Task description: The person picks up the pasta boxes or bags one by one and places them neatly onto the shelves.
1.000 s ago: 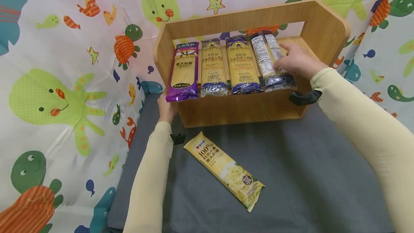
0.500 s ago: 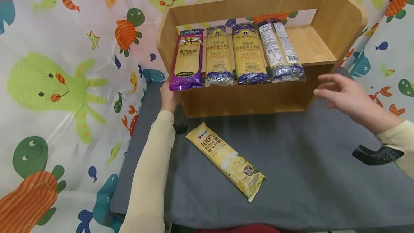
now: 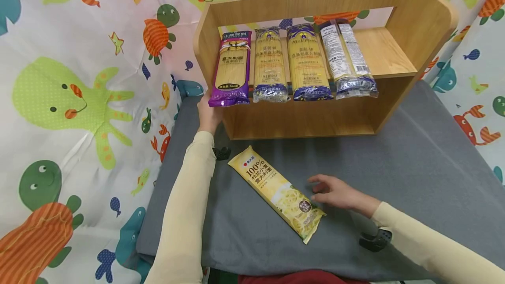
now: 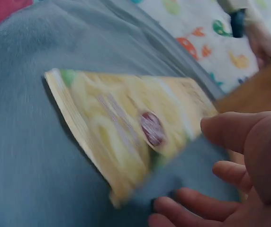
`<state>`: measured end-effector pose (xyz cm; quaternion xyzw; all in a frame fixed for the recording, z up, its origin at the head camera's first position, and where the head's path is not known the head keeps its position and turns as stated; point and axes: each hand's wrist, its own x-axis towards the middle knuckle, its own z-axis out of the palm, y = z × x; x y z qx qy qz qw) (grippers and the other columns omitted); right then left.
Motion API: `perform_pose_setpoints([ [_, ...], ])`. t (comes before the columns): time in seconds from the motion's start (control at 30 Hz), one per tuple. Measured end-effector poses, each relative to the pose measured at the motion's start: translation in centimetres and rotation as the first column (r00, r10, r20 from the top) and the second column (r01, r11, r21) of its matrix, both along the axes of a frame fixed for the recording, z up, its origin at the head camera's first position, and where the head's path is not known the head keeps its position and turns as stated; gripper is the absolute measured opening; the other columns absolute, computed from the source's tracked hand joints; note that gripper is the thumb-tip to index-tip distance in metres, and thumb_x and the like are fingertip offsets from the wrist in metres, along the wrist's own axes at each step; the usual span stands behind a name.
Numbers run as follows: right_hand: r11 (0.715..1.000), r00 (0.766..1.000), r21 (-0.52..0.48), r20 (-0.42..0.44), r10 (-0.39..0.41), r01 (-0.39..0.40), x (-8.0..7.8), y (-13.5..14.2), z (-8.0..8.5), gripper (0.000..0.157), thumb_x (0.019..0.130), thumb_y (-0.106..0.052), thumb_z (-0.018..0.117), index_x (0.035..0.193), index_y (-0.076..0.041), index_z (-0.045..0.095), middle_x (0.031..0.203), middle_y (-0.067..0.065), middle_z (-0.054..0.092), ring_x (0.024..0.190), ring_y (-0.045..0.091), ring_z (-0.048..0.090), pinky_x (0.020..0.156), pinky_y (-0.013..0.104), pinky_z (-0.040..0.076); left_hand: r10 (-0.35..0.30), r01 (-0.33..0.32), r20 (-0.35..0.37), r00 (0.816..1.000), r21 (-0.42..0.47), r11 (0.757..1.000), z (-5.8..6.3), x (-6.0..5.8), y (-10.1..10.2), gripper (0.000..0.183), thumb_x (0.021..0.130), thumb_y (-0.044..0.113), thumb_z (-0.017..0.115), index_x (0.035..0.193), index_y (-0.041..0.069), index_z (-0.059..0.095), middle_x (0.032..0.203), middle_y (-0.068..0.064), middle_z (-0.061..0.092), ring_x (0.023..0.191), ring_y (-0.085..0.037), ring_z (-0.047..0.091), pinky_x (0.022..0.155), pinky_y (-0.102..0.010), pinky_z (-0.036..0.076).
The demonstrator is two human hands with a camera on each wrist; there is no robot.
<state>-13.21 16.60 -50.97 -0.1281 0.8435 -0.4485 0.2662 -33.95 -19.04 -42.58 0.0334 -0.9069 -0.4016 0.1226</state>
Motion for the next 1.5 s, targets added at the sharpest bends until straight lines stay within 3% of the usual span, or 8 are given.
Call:
perform_pose_setpoints([
  [0.33, 0.974, 0.972, 0.224, -0.216, 0.095, -0.045, 0.2, -6.6, -1.4, 0.081, 0.073, -0.005, 0.081, 0.147, -0.015, 0.05, 0.109, 0.012, 0.059, 0.084, 0.019, 0.046, 0.067, 0.03, 0.043, 0.0, -0.001, 0.022, 1.0, 0.046, 0.999, 0.2, -0.1, 0.1, 0.051, 0.104, 0.042, 0.052, 0.146, 0.014, 0.052, 0.14, -0.013, 0.065, 0.121, -0.034, 0.064, 0.103, -0.05, 0.054],
  [0.5, 0.974, 0.981, 0.205, -0.148, 0.126, -0.095, 0.1, -7.3, -1.0, 0.088, 0.069, 0.005, 0.078, 0.149, -0.016, 0.048, 0.115, 0.016, 0.058, 0.087, 0.022, 0.046, 0.063, 0.029, 0.044, 0.005, -0.009, 0.047, 0.999, 0.088, 0.996, 0.1, 0.1, 0.1, 0.054, 0.103, 0.045, 0.052, 0.149, 0.016, 0.051, 0.143, -0.011, 0.063, 0.124, -0.033, 0.063, 0.104, -0.051, 0.054],
  [0.7, 0.97, 0.971, 0.039, -0.002, 0.239, -0.238, -0.3, -6.5, -1.0, 0.096, 0.07, 0.01, 0.075, 0.156, -0.013, 0.04, 0.147, 0.026, 0.048, 0.103, 0.028, 0.054, 0.066, 0.029, 0.05, 0.003, -0.003, 0.01, 1.0, 0.023, 1.0, -0.1, -0.1, 0.3, 0.045, 0.105, 0.038, 0.049, 0.139, 0.011, 0.058, 0.135, -0.015, 0.068, 0.123, -0.037, 0.065, 0.106, -0.052, 0.052],
  [0.8, 0.963, 0.963, -0.056, 0.036, 0.266, -0.264, -0.1, -5.5, -1.1, 0.095, 0.07, 0.009, 0.075, 0.156, -0.01, 0.041, 0.147, 0.028, 0.047, 0.102, 0.024, 0.054, 0.073, 0.027, 0.05, -0.002, 0.002, -0.023, 1.0, 0.002, 1.0, 0.0, 0.0, 0.4, 0.041, 0.104, 0.035, 0.049, 0.135, 0.009, 0.059, 0.132, -0.018, 0.069, 0.121, -0.04, 0.065, 0.105, -0.054, 0.052],
  [1.0, 0.945, 0.948, -0.28, 0.213, 0.235, -0.171, 2.4, -2.3, -1.9, 0.093, 0.074, 0.014, 0.066, 0.159, -0.01, 0.036, 0.139, 0.032, 0.047, 0.05, 0.011, 0.047, 0.047, 0.025, 0.044, -0.002, 0.002, -0.012, 1.0, 0.0, 1.0, 0.1, 0.1, -0.1, 0.043, 0.104, 0.035, 0.051, 0.14, 0.01, 0.057, 0.132, -0.017, 0.069, 0.116, -0.039, 0.066, 0.101, -0.054, 0.055],
  [1.27, 0.896, 0.956, -0.439, 0.226, 0.186, -0.071, 7.1, 5.3, -2.2, 0.09, 0.077, 0.015, 0.061, 0.159, 0.0, 0.027, 0.143, 0.032, 0.046, 0.061, 0.006, 0.051, 0.049, 0.022, 0.042, -0.035, 0.035, 0.002, 0.999, 0.004, 0.999, -0.3, -0.2, 0.5, 0.049, 0.104, 0.037, 0.053, 0.144, 0.01, 0.053, 0.138, -0.017, 0.065, 0.124, -0.04, 0.063, 0.106, -0.055, 0.051],
  [1.4, 0.847, 0.954, -0.531, 0.258, 0.155, 0.006, 9.2, 9.0, -1.1, 0.086, 0.084, 0.016, 0.058, 0.16, 0.002, 0.02, 0.142, 0.011, 0.055, 0.06, 0.004, 0.051, 0.049, 0.023, 0.043, -0.042, 0.042, 0.004, 0.999, -0.011, 0.999, -0.5, -0.1, 0.1, 0.05, 0.103, 0.035, 0.055, 0.145, 0.009, 0.052, 0.141, -0.018, 0.063, 0.127, -0.042, 0.061, 0.108, -0.056, 0.049],
  [1.5, 0.795, 0.946, -0.603, 0.292, 0.141, 0.068, 10.6, 11.8, 0.6, 0.081, 0.091, 0.015, 0.053, 0.162, -0.009, 0.023, 0.141, -0.005, 0.058, 0.072, 0.007, 0.063, 0.056, 0.025, 0.053, -0.039, 0.039, -0.002, 0.999, -0.025, 0.999, -0.4, -0.1, -0.2, 0.049, 0.103, 0.034, 0.054, 0.145, 0.008, 0.052, 0.142, -0.018, 0.063, 0.129, -0.041, 0.059, 0.112, -0.057, 0.045],
])
